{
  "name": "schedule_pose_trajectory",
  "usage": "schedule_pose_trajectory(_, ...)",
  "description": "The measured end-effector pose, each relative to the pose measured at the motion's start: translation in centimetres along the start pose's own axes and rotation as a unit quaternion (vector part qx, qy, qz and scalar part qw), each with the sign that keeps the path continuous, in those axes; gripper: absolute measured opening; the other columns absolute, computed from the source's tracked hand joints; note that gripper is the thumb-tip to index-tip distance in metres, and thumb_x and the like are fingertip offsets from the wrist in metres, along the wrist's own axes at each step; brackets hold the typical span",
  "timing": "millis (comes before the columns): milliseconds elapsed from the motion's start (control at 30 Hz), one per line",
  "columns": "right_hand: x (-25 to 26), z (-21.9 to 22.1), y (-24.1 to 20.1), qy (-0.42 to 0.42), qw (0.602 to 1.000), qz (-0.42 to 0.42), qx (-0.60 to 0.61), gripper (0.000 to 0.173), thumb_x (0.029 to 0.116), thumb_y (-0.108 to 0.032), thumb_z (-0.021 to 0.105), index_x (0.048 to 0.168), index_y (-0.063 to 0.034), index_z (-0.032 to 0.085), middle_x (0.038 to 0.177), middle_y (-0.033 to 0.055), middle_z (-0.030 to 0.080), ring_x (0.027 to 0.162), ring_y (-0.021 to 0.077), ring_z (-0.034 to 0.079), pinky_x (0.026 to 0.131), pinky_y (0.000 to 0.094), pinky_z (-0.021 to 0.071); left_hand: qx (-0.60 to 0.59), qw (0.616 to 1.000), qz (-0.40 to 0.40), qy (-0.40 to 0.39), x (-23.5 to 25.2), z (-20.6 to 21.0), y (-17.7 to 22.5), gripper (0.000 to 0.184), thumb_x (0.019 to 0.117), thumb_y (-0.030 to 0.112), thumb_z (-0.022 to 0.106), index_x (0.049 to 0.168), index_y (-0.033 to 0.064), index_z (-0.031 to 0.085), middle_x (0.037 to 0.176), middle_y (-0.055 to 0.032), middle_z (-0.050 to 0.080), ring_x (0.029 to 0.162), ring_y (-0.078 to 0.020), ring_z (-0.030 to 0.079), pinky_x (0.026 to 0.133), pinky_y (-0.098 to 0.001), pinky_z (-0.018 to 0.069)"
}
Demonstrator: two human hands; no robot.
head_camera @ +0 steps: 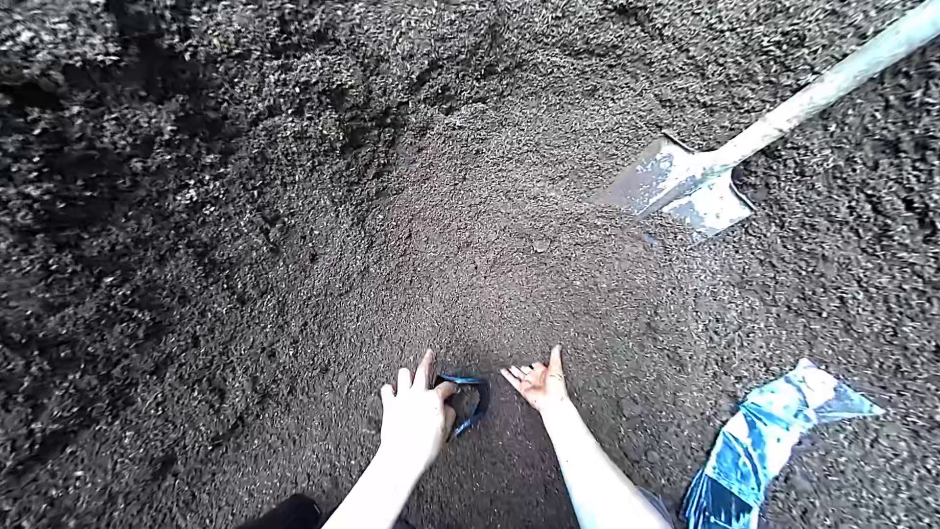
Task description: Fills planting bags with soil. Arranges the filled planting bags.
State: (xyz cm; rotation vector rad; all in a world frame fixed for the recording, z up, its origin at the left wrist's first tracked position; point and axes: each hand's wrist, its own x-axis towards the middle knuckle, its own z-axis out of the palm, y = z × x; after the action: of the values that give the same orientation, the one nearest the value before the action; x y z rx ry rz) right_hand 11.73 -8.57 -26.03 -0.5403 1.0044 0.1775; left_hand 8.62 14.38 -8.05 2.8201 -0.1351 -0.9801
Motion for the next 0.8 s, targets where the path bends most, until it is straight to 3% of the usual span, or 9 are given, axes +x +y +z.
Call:
schedule_pose_trajectory(67, 1.2, 2.0, -0.2, -0.054, 0.997, -0.017, 0.053, 0.099, 0.0921, -0.085, 0.026, 0.165, -0.0209, 0.008, 0.167, 0.0217, 0.021, 0.148, 0.0454, 0.033, 0.106, 0.0750, 0.0381, 0.026, 0.999, 0.008, -0.041, 1.5, -0.3, 0.7, 0.038, 0.1025, 0.019, 0.053, 0.137, 0.0261, 0.067, 0.165, -0.0062, 0.039, 0.138, -0.0378, 0.052, 0.102, -0.0604, 0.0471)
schedule_pose_trajectory(133, 2.2, 5.3, -0.5, -0.087, 0.993, -0.033, 0.071, 0.091, 0.0903, -0.088, 0.021, 0.162, -0.0318, 0.023, 0.163, 0.0104, 0.036, 0.147, 0.0358, 0.040, 0.105, 0.0724, 0.0409, 0.011, 0.996, 0.017, -0.090, 2.3, -0.6, 1.0, 0.044, 0.1009, 0.005, 0.051, 0.140, 0.0219, 0.064, 0.165, -0.0040, 0.039, 0.132, -0.0367, 0.059, 0.097, -0.0583, 0.0550)
schedule_pose_trajectory(200, 3.8, 7.7, -0.4, -0.089, 0.991, -0.057, 0.079, 0.079, 0.0976, -0.079, 0.014, 0.155, -0.0276, 0.032, 0.151, 0.0069, 0.048, 0.137, 0.0253, 0.049, 0.102, 0.0568, 0.0480, -0.031, 0.994, 0.042, -0.099, 2.3, -0.7, 0.1, 0.049, 0.0973, 0.000, 0.055, 0.142, 0.0185, 0.062, 0.165, -0.0012, 0.039, 0.137, -0.0315, 0.056, 0.103, -0.0544, 0.0531)
schedule_pose_trajectory(300, 4.4, 8.9, 0.0, -0.078, 0.991, -0.057, 0.097, 0.074, 0.1030, -0.070, 0.012, 0.154, -0.0202, 0.032, 0.147, 0.0103, 0.048, 0.132, 0.0246, 0.050, 0.101, 0.0524, 0.0476, -0.163, 0.979, 0.095, -0.081, 2.1, -0.6, -2.6, 0.057, 0.0907, -0.001, 0.062, 0.147, 0.0090, 0.057, 0.164, -0.0025, 0.041, 0.147, -0.0202, 0.045, 0.120, -0.0445, 0.0394)
schedule_pose_trajectory(467, -1.8, 8.5, -1.4, -0.144, 0.988, -0.060, 0.005, 0.067, 0.1071, -0.060, 0.008, 0.142, -0.0130, 0.040, 0.119, 0.0105, 0.060, 0.104, 0.0195, 0.062, 0.083, 0.0421, 0.0560, -0.301, 0.952, 0.041, -0.032, 1.7, -0.4, -3.7, 0.073, 0.0890, 0.005, 0.066, 0.158, 0.0169, 0.043, 0.153, -0.0090, 0.054, 0.120, -0.0259, 0.066, 0.103, -0.0516, 0.0510)
schedule_pose_trajectory(567, -7.2, 8.4, -1.9, -0.210, 0.977, -0.010, -0.022, 0.070, 0.1048, -0.065, 0.011, 0.128, -0.0139, 0.052, 0.103, 0.0079, 0.068, 0.092, 0.0185, 0.068, 0.075, 0.0404, 0.0598, -0.322, 0.946, 0.034, -0.015, 1.4, 0.1, -2.8, 0.072, 0.0895, 0.007, 0.065, 0.158, 0.0172, 0.043, 0.157, -0.0064, 0.050, 0.121, -0.0248, 0.065, 0.103, -0.0507, 0.0509)
schedule_pose_trajectory(633, -9.9, 7.9, -1.5, -0.253, 0.966, 0.031, -0.035, 0.073, 0.1021, -0.071, 0.015, 0.120, -0.0136, 0.058, 0.098, 0.0087, 0.072, 0.088, 0.0210, 0.071, 0.072, 0.0420, 0.0612, -0.330, 0.944, 0.027, -0.006, 1.0, 0.3, -2.1, 0.067, 0.0903, 0.008, 0.065, 0.155, 0.0134, 0.047, 0.157, -0.0071, 0.049, 0.124, -0.0246, 0.064, 0.105, -0.0498, 0.0493)
schedule_pose_trajectory(733, -14.1, 7.6, -0.3, -0.262, 0.958, 0.070, -0.090, 0.074, 0.1033, -0.067, 0.010, 0.117, -0.0128, 0.058, 0.096, 0.0096, 0.072, 0.087, 0.0225, 0.071, 0.072, 0.0419, 0.0609, -0.343, 0.939, 0.006, 0.022, -0.5, 0.9, -1.6, 0.049, 0.0895, 0.011, 0.071, 0.136, 0.0013, 0.059, 0.121, -0.0206, 0.066, 0.106, -0.0333, 0.066, 0.097, -0.0553, 0.0500)
schedule_pose_trajectory(800, -15.7, 7.6, 0.6, -0.274, 0.947, 0.050, -0.158, 0.066, 0.1081, -0.058, 0.014, 0.124, -0.0106, 0.058, 0.103, 0.0118, 0.072, 0.093, 0.0238, 0.071, 0.079, 0.0437, 0.0605, -0.343, 0.939, -0.002, 0.033, -1.5, 1.2, -1.6, 0.057, 0.0882, 0.009, 0.074, 0.141, 0.0008, 0.055, 0.128, -0.0220, 0.066, 0.121, -0.0338, 0.064, 0.107, -0.0543, 0.0472)
